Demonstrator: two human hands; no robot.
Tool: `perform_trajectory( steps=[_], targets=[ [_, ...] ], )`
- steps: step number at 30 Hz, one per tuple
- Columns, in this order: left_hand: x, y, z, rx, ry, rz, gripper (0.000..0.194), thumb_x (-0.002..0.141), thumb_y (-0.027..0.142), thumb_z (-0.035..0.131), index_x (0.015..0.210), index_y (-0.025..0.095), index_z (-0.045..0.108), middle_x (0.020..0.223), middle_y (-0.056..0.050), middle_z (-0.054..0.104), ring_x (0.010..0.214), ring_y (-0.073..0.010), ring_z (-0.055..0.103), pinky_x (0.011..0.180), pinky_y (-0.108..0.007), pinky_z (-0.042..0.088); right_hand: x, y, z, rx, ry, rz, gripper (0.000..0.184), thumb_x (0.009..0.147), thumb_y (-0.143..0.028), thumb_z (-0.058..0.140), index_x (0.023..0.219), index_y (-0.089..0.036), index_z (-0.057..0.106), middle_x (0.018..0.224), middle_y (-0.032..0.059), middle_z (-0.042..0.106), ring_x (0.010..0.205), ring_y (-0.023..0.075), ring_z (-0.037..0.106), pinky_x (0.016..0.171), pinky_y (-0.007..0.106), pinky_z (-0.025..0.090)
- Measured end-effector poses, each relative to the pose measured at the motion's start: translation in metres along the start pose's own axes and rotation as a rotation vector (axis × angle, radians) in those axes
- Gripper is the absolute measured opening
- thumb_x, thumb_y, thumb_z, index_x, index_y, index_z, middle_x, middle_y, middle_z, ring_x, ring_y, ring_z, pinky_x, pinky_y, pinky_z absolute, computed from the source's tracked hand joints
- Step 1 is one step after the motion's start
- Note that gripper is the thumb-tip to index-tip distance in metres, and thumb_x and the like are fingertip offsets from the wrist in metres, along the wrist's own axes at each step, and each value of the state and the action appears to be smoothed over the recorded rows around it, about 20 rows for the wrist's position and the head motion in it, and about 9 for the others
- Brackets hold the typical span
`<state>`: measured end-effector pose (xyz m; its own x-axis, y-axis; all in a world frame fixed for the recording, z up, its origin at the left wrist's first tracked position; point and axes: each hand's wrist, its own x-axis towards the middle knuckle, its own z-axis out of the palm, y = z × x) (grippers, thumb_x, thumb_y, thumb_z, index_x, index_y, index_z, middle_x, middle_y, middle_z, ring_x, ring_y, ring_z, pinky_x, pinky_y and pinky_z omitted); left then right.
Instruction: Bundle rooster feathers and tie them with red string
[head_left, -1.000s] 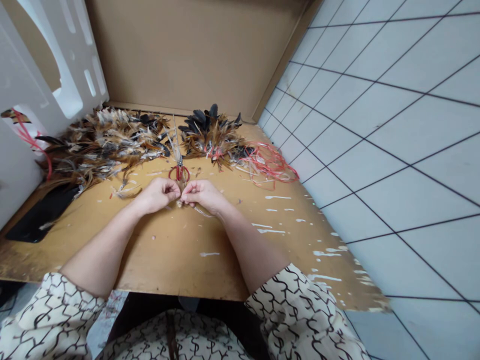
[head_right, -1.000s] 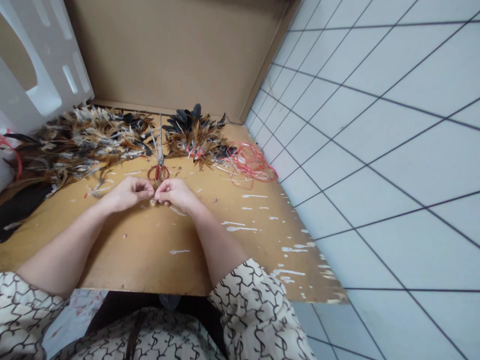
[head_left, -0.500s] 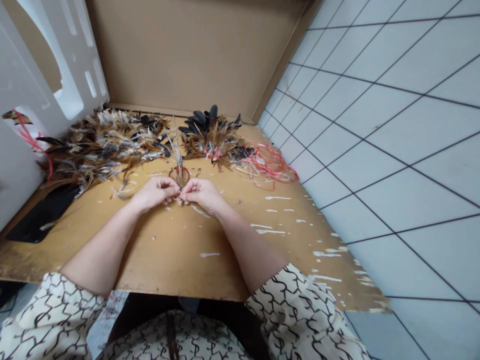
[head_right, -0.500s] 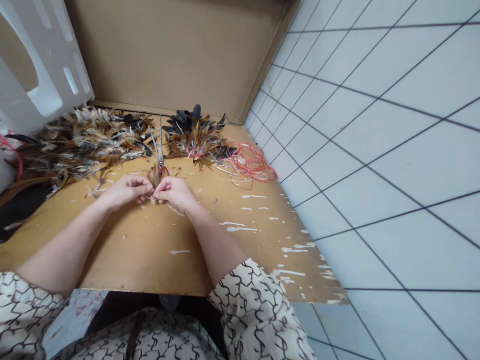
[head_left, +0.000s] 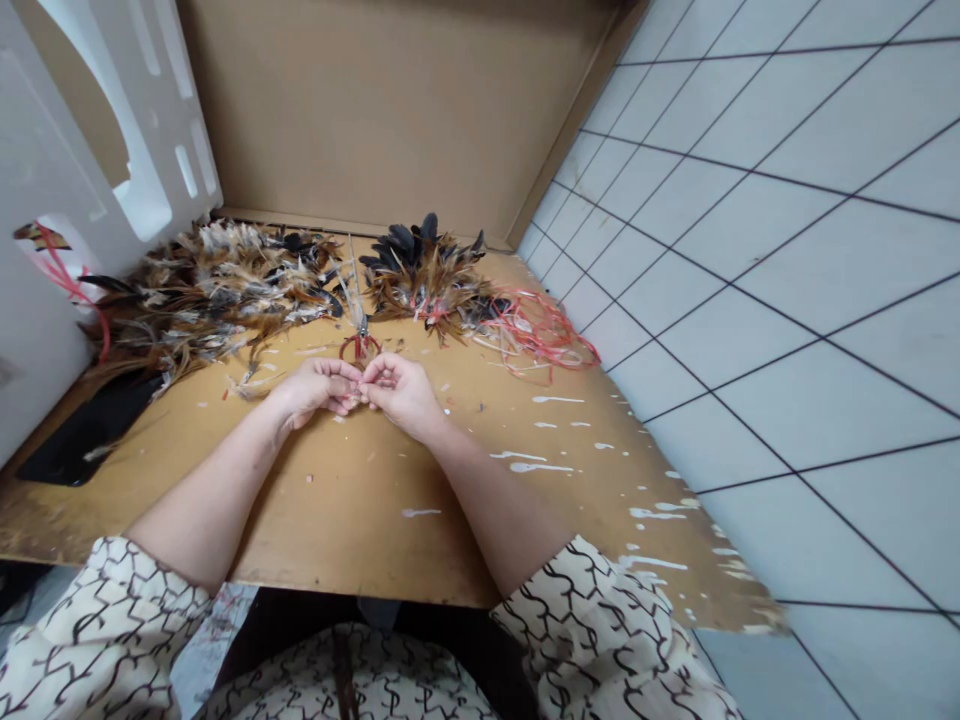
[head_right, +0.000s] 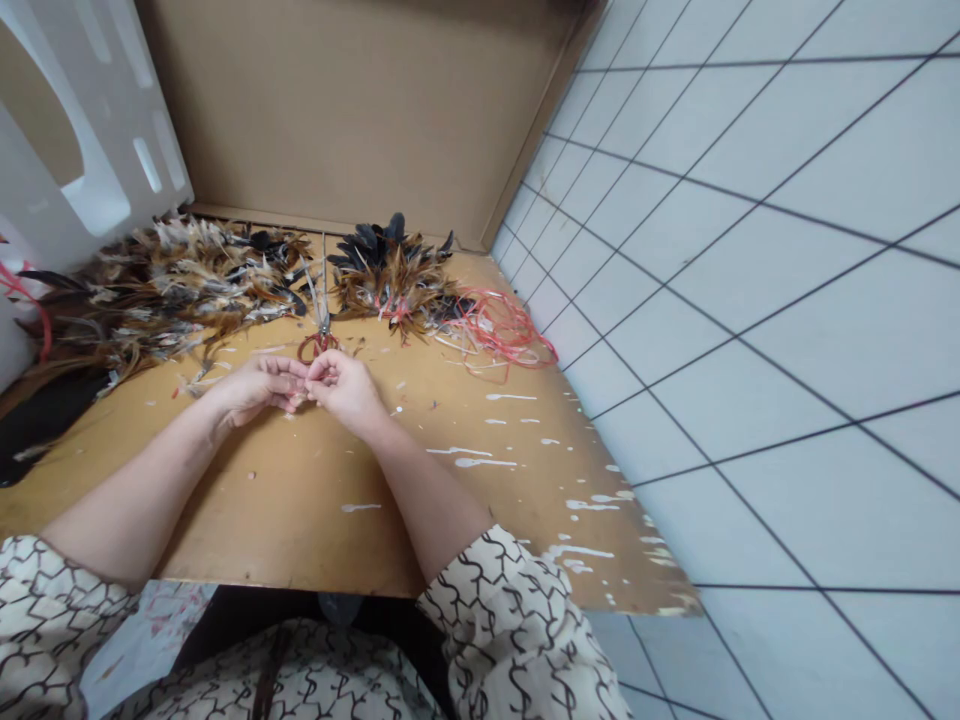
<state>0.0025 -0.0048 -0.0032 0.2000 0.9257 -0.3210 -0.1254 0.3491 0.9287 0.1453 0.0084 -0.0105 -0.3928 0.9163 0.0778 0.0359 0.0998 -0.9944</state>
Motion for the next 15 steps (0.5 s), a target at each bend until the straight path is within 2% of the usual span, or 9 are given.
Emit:
perform_trajectory(
  steps=[4, 11, 15],
  targets=[
    [0.001, 0.000, -0.001, 0.013, -0.057, -0.011, 0.009, 0.054, 0.007, 0.068, 0.062, 0.010, 0.064, 0.054, -0.004, 0.064, 0.043, -0.0075, 0.054, 0.047, -0.019, 0.045, 0.000, 0.004, 0.001, -0.096, -0.013, -0.063, 0.010, 0.065, -0.011, 0.049, 0.066, -0.019, 0.044, 0.054, -0.0060, 0.050, 0.049, 0.0074, 0.050, 0.048, 0.020, 0.040],
    [0.003, -0.004, -0.002, -0.009, -0.075, 0.028, 0.006, 0.054, 0.006, 0.067, 0.056, 0.010, 0.063, 0.048, -0.002, 0.061, 0.039, -0.0057, 0.050, 0.042, -0.016, 0.040, -0.004, 0.011, -0.001, -0.601, 0.028, -0.494, 0.015, 0.067, -0.004, 0.041, 0.066, -0.019, 0.046, 0.067, -0.0005, 0.050, 0.065, 0.0111, 0.049, 0.064, 0.025, 0.042],
    [0.005, -0.006, -0.004, -0.034, -0.087, 0.026, 0.008, 0.053, 0.006, 0.069, 0.055, 0.010, 0.063, 0.049, -0.003, 0.062, 0.040, -0.0063, 0.051, 0.043, -0.017, 0.041, -0.005, 0.012, -0.002, -0.690, 0.020, -0.577, 0.017, 0.068, -0.004, 0.038, 0.069, -0.019, 0.047, 0.071, 0.0014, 0.050, 0.067, 0.0125, 0.048, 0.065, 0.025, 0.041]
  ],
)
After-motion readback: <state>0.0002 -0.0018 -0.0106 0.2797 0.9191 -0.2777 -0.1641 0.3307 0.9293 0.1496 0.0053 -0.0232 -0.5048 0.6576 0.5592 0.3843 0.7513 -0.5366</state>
